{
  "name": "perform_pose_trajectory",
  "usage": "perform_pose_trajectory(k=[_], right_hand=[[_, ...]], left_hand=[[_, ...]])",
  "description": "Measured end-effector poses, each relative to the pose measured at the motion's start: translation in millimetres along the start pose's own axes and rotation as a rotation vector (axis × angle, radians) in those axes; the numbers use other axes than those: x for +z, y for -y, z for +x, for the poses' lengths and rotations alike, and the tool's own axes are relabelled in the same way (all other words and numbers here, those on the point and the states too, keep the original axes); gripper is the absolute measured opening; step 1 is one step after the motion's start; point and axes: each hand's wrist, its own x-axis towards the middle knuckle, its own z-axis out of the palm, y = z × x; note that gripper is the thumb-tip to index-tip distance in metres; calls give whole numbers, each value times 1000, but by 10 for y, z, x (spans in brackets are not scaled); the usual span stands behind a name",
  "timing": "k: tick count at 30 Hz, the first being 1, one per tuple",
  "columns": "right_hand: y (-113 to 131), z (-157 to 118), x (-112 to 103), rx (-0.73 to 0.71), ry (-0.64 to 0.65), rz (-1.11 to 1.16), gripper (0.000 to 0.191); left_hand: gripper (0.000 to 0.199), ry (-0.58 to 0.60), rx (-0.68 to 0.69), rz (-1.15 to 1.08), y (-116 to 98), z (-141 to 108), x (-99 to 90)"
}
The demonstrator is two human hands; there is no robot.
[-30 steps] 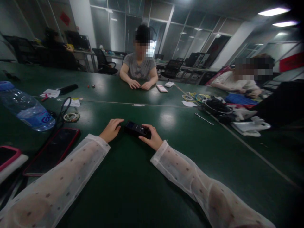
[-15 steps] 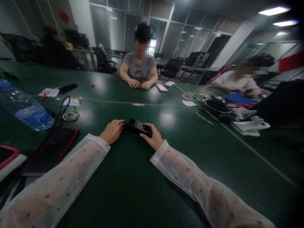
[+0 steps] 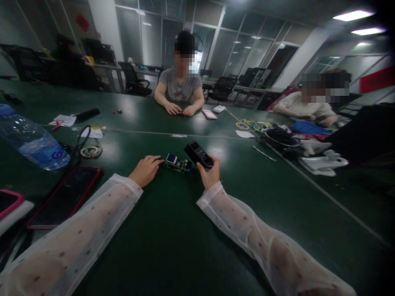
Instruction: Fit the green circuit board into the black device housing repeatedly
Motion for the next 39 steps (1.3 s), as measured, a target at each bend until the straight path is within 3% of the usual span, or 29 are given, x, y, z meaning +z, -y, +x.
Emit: perform_pose_trajectory(k=[6, 18, 28, 39], right_hand=[[-127, 6, 43, -5, 35, -136, 44], [-13, 6, 4, 41, 59, -190, 58], [53, -23, 9, 22, 5, -237, 60], [-106, -7, 59, -27, 65, -117, 45]], left_hand=[[39, -11, 13, 4, 13, 0, 18], [39, 5, 6, -18, 15, 1, 16], [37, -17, 27, 48, 20, 2, 40], [36, -19, 30, 59, 22, -4, 31]])
